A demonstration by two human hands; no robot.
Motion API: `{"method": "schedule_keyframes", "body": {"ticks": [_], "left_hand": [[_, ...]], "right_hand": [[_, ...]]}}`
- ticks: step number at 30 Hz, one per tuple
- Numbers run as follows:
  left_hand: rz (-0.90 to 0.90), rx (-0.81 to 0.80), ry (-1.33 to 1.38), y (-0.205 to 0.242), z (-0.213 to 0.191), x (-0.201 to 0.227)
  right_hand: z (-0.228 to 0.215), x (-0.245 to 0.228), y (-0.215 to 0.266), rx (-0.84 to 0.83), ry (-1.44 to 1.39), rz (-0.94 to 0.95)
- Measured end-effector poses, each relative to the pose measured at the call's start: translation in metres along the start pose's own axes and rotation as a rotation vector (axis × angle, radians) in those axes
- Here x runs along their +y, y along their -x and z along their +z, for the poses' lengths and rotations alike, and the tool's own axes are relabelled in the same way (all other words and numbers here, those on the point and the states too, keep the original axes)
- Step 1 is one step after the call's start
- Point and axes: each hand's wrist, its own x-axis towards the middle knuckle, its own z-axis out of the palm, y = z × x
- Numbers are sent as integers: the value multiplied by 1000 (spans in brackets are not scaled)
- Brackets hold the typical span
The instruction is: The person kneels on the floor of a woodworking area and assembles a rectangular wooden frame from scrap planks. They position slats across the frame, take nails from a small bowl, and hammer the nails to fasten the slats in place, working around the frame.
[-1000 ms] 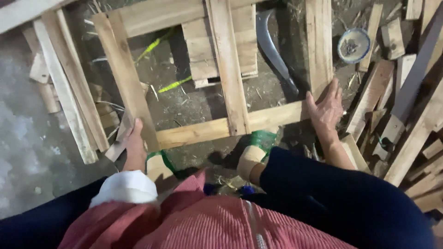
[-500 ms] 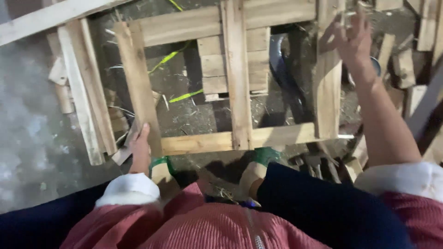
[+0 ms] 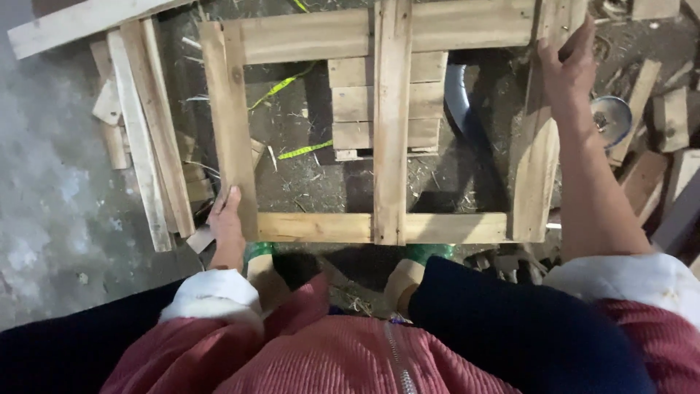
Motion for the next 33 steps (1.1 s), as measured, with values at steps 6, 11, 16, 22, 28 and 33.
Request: {"method": "schedule_keyframes", "body": {"ticks": [6, 11, 16, 22, 28, 33], "left_hand": [[-52, 34, -134, 9, 4, 19], [-69, 34, -112, 17, 8, 35], [-47, 25, -270, -4, -1, -2], [-1, -17, -356, -7, -8, -6], [202, -110, -274, -1, -4, -4], [134, -80, -62, -8, -6, -18]], "right_hand": [[2, 17, 20, -12, 80, 53], [-9, -14, 22, -38, 44, 121], [-10, -9, 18, -59, -50, 66], [-13, -8, 18, -59, -78, 20], [-32, 1, 41, -22, -99, 10], [-54, -28, 98, 9, 104, -151]]}}
